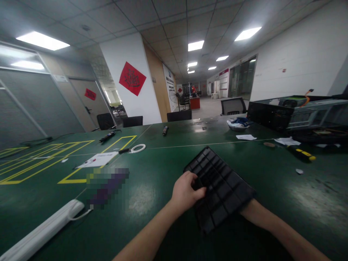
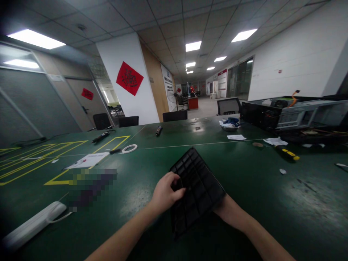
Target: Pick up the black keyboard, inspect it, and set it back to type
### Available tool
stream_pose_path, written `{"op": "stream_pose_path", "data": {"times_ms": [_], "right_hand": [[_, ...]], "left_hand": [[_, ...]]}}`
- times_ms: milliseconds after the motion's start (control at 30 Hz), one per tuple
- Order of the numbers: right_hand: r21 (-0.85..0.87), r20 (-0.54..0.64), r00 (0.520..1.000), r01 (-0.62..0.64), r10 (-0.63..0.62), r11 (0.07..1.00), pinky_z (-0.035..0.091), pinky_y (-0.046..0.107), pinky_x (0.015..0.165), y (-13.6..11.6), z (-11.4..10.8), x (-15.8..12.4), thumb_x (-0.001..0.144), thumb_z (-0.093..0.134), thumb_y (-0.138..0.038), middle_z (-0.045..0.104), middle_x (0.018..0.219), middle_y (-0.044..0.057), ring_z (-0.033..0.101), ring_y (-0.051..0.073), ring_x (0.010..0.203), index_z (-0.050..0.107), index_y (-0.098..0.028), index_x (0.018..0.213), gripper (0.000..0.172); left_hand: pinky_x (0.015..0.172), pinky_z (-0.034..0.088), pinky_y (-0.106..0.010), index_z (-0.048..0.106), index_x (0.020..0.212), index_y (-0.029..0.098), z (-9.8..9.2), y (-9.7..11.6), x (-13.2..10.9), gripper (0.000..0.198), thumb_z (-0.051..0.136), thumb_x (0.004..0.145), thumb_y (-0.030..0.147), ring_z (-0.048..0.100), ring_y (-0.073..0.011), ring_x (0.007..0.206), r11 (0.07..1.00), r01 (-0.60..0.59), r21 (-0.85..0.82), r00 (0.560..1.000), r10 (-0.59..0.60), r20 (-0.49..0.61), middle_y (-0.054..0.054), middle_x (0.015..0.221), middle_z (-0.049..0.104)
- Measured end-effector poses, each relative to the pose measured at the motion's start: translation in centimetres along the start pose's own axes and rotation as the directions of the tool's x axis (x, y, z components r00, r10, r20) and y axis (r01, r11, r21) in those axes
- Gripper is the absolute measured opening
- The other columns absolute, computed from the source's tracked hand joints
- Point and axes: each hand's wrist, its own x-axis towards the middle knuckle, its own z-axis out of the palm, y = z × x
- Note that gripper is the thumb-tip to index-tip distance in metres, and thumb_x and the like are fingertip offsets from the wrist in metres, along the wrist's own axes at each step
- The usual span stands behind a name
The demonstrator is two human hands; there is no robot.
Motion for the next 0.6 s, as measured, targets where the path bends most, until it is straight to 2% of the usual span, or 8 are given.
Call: {"op": "stream_pose_path", "data": {"times_ms": [100, 167, 200, 233, 300, 433, 533, 600], "right_hand": [[-0.101, 0.050, 0.998, -0.034, 0.039, 0.994, 0.022, 0.041, 0.104, -0.1, -0.4, 0.5, 0.067, 0.058, -0.031, 0.039, 0.121, 0.004, 0.031, 0.019, 0.118, 0.045, -0.026, 0.112, 0.047], [-0.133, 0.073, 0.994, -0.067, 0.077, 0.989, 0.023, 0.040, 0.103, -0.2, -0.5, 0.7, 0.067, 0.057, -0.030, 0.036, 0.123, 0.004, 0.032, 0.019, 0.116, 0.043, -0.028, 0.113, 0.048], [-0.127, 0.078, 0.993, -0.079, 0.090, 0.989, 0.023, 0.040, 0.102, -0.1, -0.6, 0.7, 0.067, 0.057, -0.031, 0.034, 0.123, 0.003, 0.032, 0.019, 0.116, 0.042, -0.029, 0.113, 0.049], [-0.121, 0.081, 0.992, -0.088, 0.098, 0.989, 0.024, 0.039, 0.102, -0.1, -0.7, 0.7, 0.068, 0.057, -0.031, 0.033, 0.124, 0.003, 0.033, 0.019, 0.115, 0.041, -0.030, 0.114, 0.049], [-0.114, 0.081, 0.991, -0.100, 0.110, 0.988, 0.026, 0.038, 0.101, 0.0, -0.7, 0.7, 0.068, 0.057, -0.031, 0.033, 0.124, 0.001, 0.034, 0.018, 0.115, 0.041, -0.031, 0.114, 0.048], [-0.095, 0.080, 0.990, -0.106, 0.114, 0.990, 0.027, 0.038, 0.100, 0.1, -0.7, 0.7, 0.068, 0.057, -0.031, 0.033, 0.123, 0.000, 0.035, 0.019, 0.114, 0.042, -0.032, 0.113, 0.047], [-0.080, 0.080, 0.992, -0.096, 0.102, 0.992, 0.026, 0.037, 0.100, 0.1, -0.7, 0.6, 0.068, 0.057, -0.030, 0.033, 0.121, 0.000, 0.035, 0.018, 0.113, 0.041, -0.033, 0.113, 0.047], [-0.077, 0.081, 0.992, -0.090, 0.096, 0.993, 0.026, 0.037, 0.101, 0.1, -0.7, 0.6, 0.069, 0.057, -0.030, 0.033, 0.121, -0.001, 0.034, 0.018, 0.114, 0.041, -0.034, 0.113, 0.047]], "left_hand": [[0.056, 0.035, -0.025, 0.058, 0.078, 0.017, -3.1, -3.8, 2.6, 0.032, 0.052, 0.069, 0.047, 0.053, -0.0174, 0.069, 0.946, 0.266, 0.186, 0.960, -0.242, -0.141, -0.005, 0.076, 0.058], [0.057, 0.037, -0.025, 0.060, 0.077, 0.017, -5.3, -6.6, 4.5, 0.040, 0.044, 0.072, 0.053, 0.057, -0.0197, 0.074, 0.821, 0.467, 0.327, 0.884, -0.437, -0.165, -0.008, 0.082, 0.061], [0.058, 0.039, -0.025, 0.061, 0.078, 0.016, -6.2, -8.0, 5.3, 0.043, 0.042, 0.072, 0.054, 0.058, -0.0212, 0.077, 0.722, 0.571, 0.391, 0.816, -0.549, -0.177, -0.009, 0.085, 0.063], [0.060, 0.040, -0.027, 0.062, 0.079, 0.014, -7.0, -9.2, 6.0, 0.045, 0.043, 0.072, 0.054, 0.058, -0.0241, 0.082, 0.677, 0.612, 0.409, 0.783, -0.589, -0.198, -0.012, 0.088, 0.063], [0.062, 0.042, -0.029, 0.063, 0.082, 0.011, -7.9, -11.1, 6.7, 0.046, 0.046, 0.070, 0.051, 0.058, -0.0281, 0.087, 0.612, 0.664, 0.430, 0.734, -0.644, -0.217, -0.017, 0.092, 0.063], [0.065, 0.044, -0.032, 0.064, 0.085, 0.009, -7.8, -13.0, 6.7, 0.044, 0.049, 0.068, 0.047, 0.058, -0.0308, 0.089, 0.559, 0.698, 0.448, 0.694, -0.684, -0.227, -0.019, 0.094, 0.063], [0.066, 0.044, -0.034, 0.063, 0.087, 0.008, -7.5, -13.3, 6.7, 0.047, 0.048, 0.068, 0.048, 0.057, -0.0320, 0.089, 0.541, 0.699, 0.468, 0.689, -0.686, -0.236, -0.021, 0.095, 0.062], [0.067, 0.044, -0.035, 0.061, 0.091, 0.007, -7.5, -13.0, 6.4, 0.052, 0.042, 0.072, 0.051, 0.057, -0.0322, 0.090, 0.547, 0.683, 0.484, 0.706, -0.663, -0.247, -0.021, 0.096, 0.061]]}}
